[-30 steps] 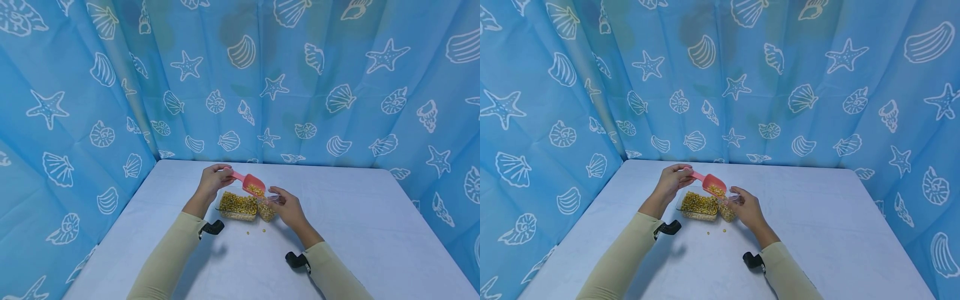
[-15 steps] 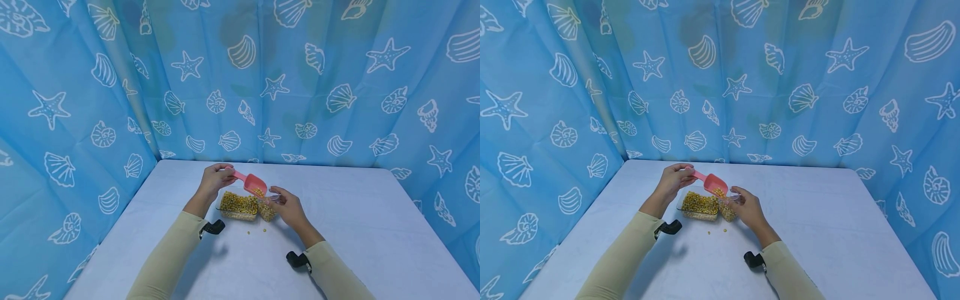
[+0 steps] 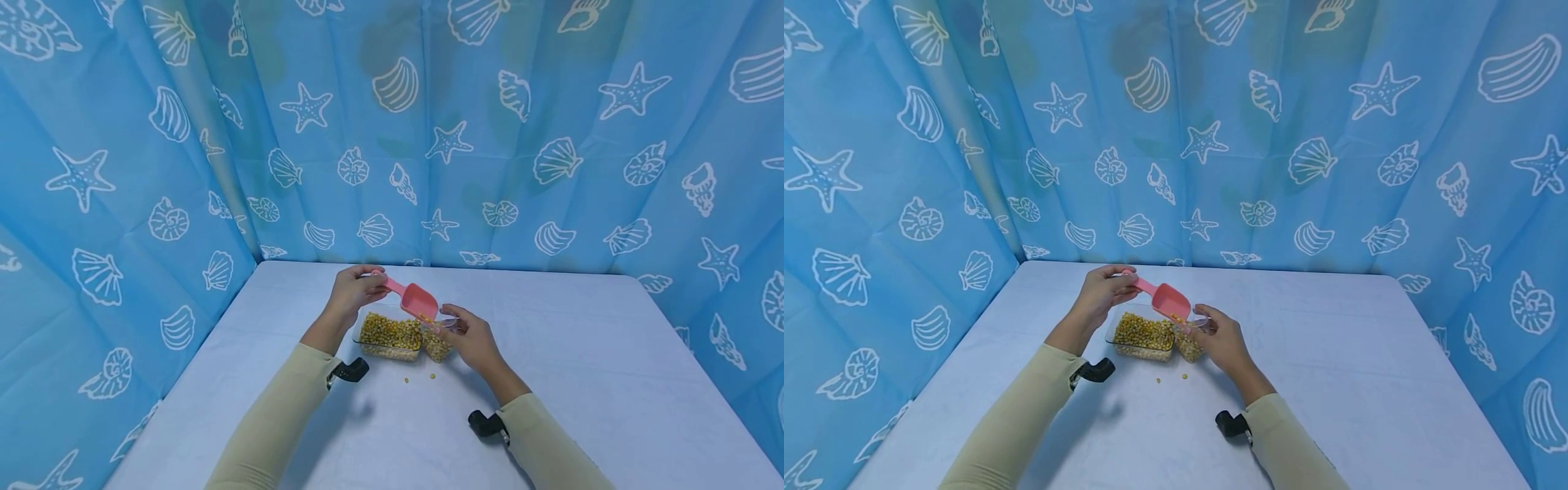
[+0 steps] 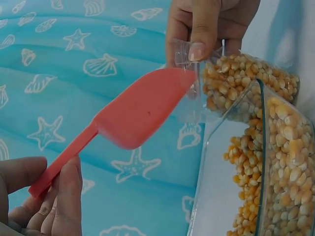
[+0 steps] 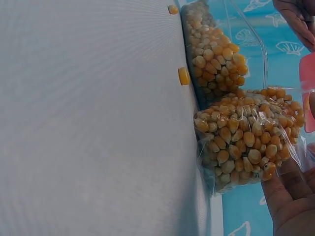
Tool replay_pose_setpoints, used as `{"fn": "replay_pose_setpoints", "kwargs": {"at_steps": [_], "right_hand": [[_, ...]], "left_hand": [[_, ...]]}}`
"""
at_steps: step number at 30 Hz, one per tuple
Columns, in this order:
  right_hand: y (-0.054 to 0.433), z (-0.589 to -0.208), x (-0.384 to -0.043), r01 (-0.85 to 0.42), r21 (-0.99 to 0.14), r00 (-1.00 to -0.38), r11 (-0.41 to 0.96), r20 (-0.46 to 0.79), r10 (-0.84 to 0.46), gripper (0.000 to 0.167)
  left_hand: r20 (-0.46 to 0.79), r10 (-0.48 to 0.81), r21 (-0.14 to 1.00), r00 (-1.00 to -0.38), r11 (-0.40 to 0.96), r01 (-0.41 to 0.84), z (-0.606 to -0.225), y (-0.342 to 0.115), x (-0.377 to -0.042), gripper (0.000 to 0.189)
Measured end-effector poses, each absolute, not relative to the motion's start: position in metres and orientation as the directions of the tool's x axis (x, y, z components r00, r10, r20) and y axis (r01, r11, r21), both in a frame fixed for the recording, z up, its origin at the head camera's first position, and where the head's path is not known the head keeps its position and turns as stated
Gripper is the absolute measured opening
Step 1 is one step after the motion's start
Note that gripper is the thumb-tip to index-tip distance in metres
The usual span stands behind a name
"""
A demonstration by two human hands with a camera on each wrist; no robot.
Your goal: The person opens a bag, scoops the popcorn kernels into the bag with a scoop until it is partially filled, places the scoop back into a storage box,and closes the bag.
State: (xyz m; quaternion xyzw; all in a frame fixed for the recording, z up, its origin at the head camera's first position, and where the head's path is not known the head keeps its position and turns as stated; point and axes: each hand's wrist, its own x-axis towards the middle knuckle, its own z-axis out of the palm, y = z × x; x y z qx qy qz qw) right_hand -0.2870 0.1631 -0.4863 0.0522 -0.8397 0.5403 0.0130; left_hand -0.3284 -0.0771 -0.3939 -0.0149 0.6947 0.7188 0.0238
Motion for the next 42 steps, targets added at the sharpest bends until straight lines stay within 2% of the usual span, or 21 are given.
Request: {"fn": "replay_pose_setpoints", "kwargs": {"at_steps": [6,11,23,30,42], "right_hand": [[0.164,-0.488,-0.288,-0.109,-0.903,-0.994,0.415,0.086,-0.073,0.063],[0.164,-0.489,-0.288,-0.123,-0.900,-0.992,0.417,0.100,-0.076,0.063],[0.163,-0.488,-0.287,-0.107,-0.911,-0.994,0.399,0.084,-0.076,0.061],[0.165,-0.488,-0.287,-0.121,-0.907,-0.992,0.403,0.097,-0.081,0.062],[0.170,-0.485,-0.288,-0.121,-0.915,-0.992,0.385,0.097,-0.082,0.059]], "left_hand": [[-0.062,0.032,0.998,-0.998,-0.012,-0.063,-0.390,-0.077,-0.328,0.032],[-0.048,0.024,0.999,-0.999,-0.017,-0.048,-0.389,-0.082,-0.329,0.025],[-0.065,-0.066,0.998,-0.996,-0.022,-0.064,-0.402,-0.113,-0.331,0.027],[-0.110,-0.096,0.993,-0.989,0.021,-0.113,-0.414,-0.125,-0.334,0.022],[-0.157,-0.133,0.976,-0.979,0.133,-0.175,-0.426,-0.138,-0.333,0.029]]}}
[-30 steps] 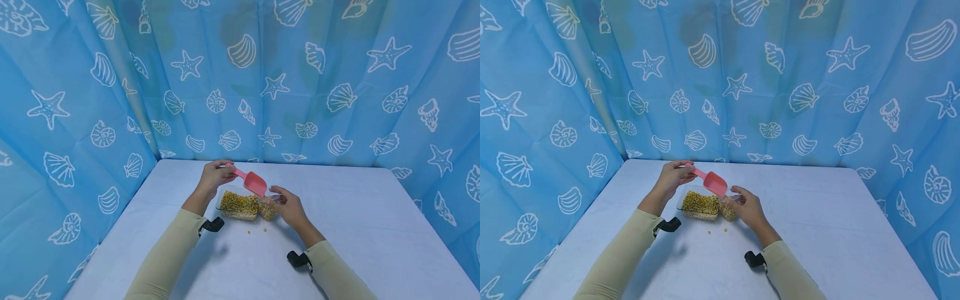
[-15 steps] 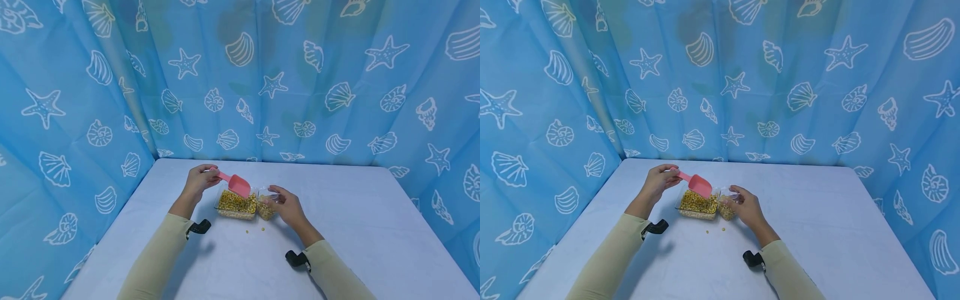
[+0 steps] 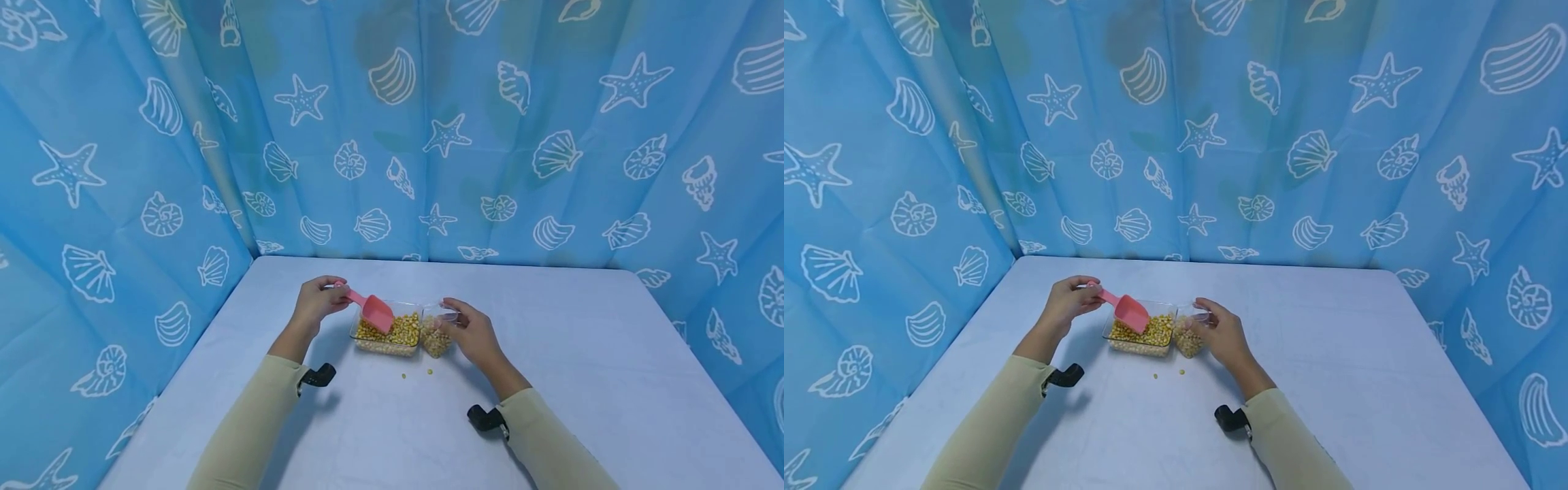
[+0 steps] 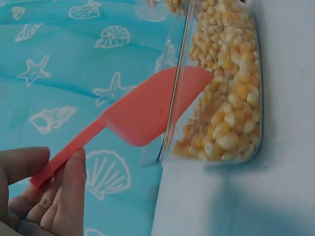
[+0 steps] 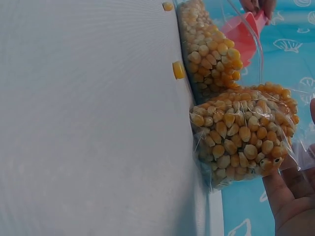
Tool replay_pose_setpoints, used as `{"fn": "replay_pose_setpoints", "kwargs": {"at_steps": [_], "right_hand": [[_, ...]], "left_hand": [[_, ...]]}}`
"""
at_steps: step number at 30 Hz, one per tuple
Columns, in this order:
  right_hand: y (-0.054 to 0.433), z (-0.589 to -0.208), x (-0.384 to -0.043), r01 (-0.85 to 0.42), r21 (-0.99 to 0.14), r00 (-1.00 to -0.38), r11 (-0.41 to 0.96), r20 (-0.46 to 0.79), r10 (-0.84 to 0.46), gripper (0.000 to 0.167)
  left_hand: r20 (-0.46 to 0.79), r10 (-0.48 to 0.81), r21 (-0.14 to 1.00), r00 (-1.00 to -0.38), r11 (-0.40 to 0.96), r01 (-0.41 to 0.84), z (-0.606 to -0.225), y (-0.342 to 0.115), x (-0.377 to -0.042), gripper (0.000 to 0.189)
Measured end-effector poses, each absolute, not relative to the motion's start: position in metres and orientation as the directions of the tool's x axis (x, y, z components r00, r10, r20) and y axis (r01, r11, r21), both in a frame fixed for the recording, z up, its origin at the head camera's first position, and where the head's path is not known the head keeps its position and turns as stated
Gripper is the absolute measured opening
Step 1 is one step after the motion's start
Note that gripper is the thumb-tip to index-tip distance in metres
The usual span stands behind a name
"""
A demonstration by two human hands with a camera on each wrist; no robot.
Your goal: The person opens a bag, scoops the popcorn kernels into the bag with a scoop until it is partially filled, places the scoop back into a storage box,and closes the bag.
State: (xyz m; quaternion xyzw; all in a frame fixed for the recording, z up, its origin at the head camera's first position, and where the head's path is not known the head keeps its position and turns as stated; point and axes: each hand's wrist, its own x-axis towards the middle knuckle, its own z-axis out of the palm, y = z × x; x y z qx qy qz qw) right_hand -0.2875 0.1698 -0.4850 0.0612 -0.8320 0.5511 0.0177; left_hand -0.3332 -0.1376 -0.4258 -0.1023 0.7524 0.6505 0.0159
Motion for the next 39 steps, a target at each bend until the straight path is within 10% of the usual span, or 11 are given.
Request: {"fn": "replay_pose_setpoints", "kwargs": {"at_steps": [39], "right_hand": [[0.170,-0.494,-0.289,-0.122,-0.922,-0.992,0.368,0.102,-0.074,0.060]], "left_hand": [[-0.229,-0.152,0.961,-0.961,0.122,-0.248,-0.452,-0.119,-0.326,0.022]]}}
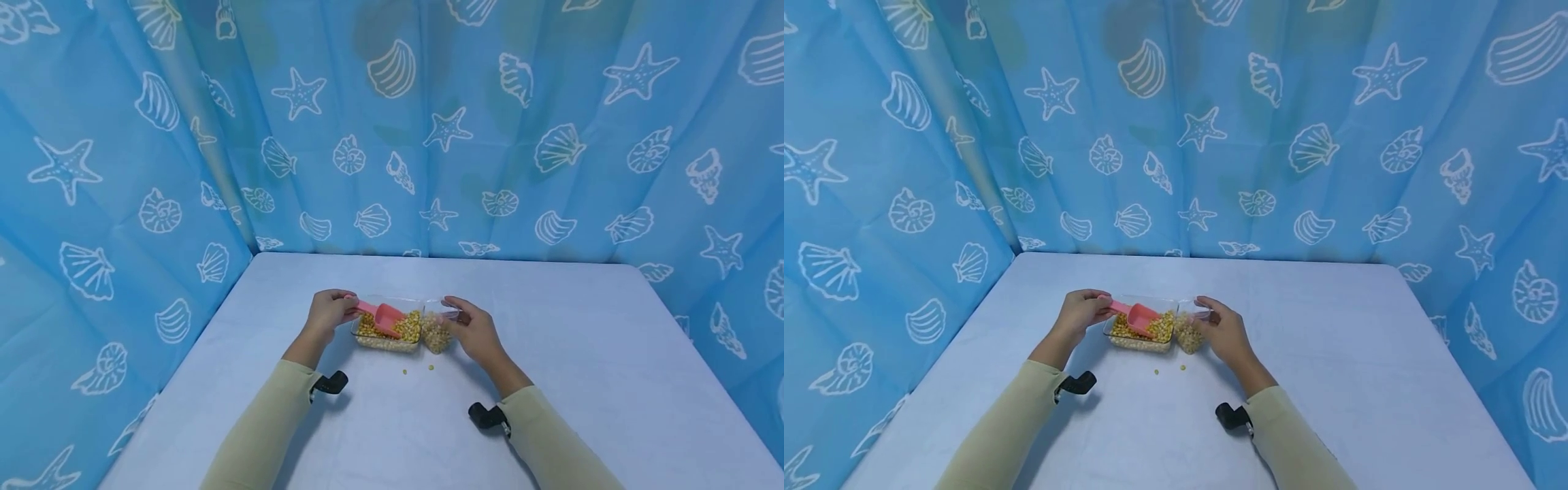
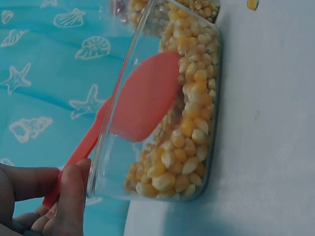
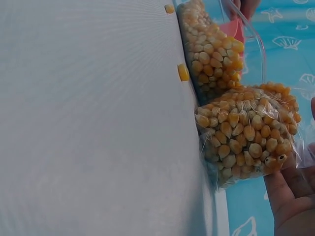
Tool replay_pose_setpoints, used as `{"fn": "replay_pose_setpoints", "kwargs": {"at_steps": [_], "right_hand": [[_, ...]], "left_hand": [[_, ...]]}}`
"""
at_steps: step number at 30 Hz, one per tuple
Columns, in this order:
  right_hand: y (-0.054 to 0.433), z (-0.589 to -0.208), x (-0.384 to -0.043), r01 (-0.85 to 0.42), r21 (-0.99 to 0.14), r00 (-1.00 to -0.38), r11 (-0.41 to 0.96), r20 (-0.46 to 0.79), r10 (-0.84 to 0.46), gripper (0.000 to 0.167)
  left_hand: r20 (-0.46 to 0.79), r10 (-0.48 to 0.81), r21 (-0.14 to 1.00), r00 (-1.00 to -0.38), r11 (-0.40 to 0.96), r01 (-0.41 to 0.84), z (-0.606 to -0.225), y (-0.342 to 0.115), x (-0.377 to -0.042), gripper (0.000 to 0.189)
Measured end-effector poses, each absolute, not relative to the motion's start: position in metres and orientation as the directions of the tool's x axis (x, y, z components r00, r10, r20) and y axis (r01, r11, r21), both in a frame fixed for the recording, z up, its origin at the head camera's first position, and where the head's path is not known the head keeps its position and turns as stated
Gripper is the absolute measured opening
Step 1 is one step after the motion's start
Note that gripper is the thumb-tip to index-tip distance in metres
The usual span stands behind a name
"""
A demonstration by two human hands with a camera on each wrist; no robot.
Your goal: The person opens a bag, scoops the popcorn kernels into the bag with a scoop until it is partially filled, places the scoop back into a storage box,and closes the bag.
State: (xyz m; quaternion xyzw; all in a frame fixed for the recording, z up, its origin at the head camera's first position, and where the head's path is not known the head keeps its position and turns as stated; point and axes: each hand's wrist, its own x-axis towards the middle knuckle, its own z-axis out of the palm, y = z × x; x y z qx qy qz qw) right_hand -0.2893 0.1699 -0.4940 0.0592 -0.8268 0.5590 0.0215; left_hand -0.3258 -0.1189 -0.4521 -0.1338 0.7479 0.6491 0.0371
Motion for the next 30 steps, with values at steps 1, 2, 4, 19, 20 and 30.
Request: {"fn": "replay_pose_setpoints", "kwargs": {"at_steps": [1,2,4,19,20,30], "right_hand": [[0.1699,-0.4940,-0.2891,-0.120,-0.919,-0.992,0.376,0.099,-0.075,0.061],[0.1697,-0.4941,-0.2889,-0.117,-0.918,-0.993,0.380,0.096,-0.075,0.061],[0.1693,-0.4939,-0.2883,-0.115,-0.918,-0.993,0.380,0.095,-0.072,0.061],[0.1693,-0.4927,-0.2850,-0.151,-0.927,-0.988,0.343,0.133,-0.074,0.059],[0.1695,-0.4935,-0.2851,-0.157,-0.928,-0.987,0.337,0.138,-0.077,0.059],[0.1707,-0.4978,-0.2864,-0.179,-0.926,-0.984,0.333,0.161,-0.081,0.058]], "left_hand": [[-0.244,-0.161,0.958,-0.956,0.112,-0.264,-0.4523,-0.1204,-0.3260,0.022],[-0.259,-0.167,0.955,-0.951,0.100,-0.278,-0.4528,-0.1221,-0.3262,0.022],[-0.273,-0.167,0.954,-0.947,0.081,-0.289,-0.4534,-0.1254,-0.3266,0.024],[-0.289,-0.159,0.957,-0.944,-0.047,-0.285,-0.4576,-0.1290,-0.3236,0.027],[-0.292,-0.156,0.956,-0.944,-0.055,-0.286,-0.4580,-0.1288,-0.3230,0.028],[-0.272,-0.136,0.958,-0.953,-0.127,-0.256,-0.4599,-0.1289,-0.3237,0.036]]}}
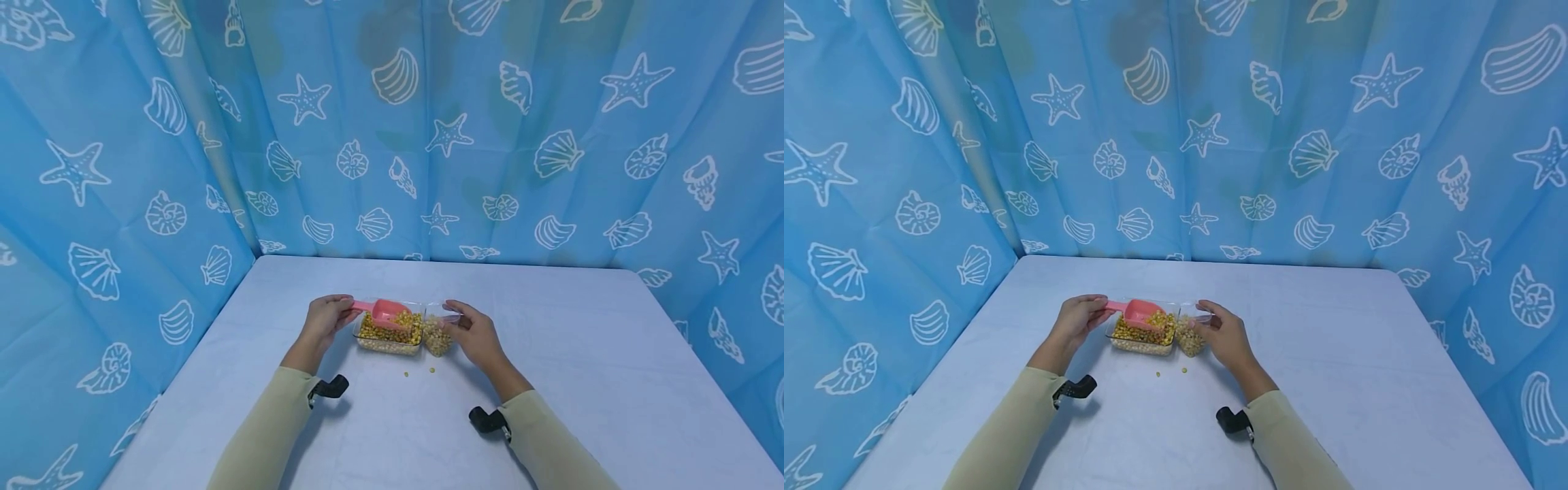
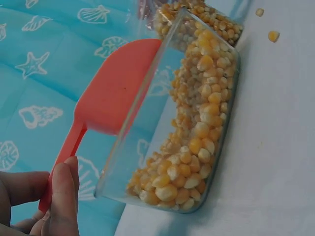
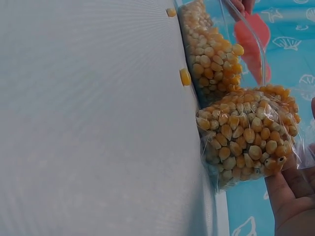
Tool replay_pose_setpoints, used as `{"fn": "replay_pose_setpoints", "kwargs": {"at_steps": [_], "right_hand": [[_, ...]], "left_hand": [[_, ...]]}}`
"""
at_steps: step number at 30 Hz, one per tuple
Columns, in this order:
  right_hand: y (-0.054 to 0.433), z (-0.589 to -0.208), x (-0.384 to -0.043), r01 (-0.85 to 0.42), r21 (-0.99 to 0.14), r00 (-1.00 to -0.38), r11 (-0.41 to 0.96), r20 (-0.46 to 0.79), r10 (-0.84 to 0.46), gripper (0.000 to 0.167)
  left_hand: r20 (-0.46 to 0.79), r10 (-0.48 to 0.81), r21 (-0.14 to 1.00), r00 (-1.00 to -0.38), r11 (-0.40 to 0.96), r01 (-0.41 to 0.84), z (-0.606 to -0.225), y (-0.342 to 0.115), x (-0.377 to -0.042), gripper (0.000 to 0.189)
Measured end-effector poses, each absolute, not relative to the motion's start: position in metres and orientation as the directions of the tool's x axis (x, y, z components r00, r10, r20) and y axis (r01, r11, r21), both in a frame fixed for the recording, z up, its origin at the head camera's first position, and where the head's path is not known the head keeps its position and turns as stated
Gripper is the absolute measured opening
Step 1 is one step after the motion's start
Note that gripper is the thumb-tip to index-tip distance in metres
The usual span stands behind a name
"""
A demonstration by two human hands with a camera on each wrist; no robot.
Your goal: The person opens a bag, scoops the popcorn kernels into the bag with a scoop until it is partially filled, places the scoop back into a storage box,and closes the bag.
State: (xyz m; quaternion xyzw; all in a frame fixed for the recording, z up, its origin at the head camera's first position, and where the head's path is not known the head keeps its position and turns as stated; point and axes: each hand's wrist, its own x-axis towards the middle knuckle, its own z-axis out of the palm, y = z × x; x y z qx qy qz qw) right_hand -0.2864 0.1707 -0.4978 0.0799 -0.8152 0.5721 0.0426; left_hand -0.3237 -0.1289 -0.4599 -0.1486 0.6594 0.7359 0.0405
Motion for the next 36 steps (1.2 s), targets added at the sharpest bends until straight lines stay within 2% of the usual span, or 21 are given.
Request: {"fn": "replay_pose_setpoints", "kwargs": {"at_steps": [13,22,28,36], "right_hand": [[0.171,-0.496,-0.286,-0.156,-0.927,-0.988,0.341,0.141,-0.070,0.055],[0.171,-0.495,-0.287,-0.139,-0.939,-0.990,0.315,0.120,-0.080,0.054],[0.170,-0.494,-0.285,-0.128,-0.939,-0.991,0.320,0.111,-0.074,0.055],[0.169,-0.493,-0.285,-0.132,-0.933,-0.991,0.336,0.116,-0.068,0.056]], "left_hand": [[-0.236,-0.130,0.961,-0.963,-0.176,-0.212,-0.445,-0.123,-0.332,0.028],[-0.222,-0.116,0.964,-0.968,-0.173,-0.200,-0.431,-0.117,-0.337,0.033],[-0.197,-0.099,0.965,-0.975,-0.194,-0.176,-0.426,-0.108,-0.339,0.028],[-0.156,-0.086,0.976,-0.984,-0.166,-0.140,-0.420,-0.098,-0.338,0.028]]}}
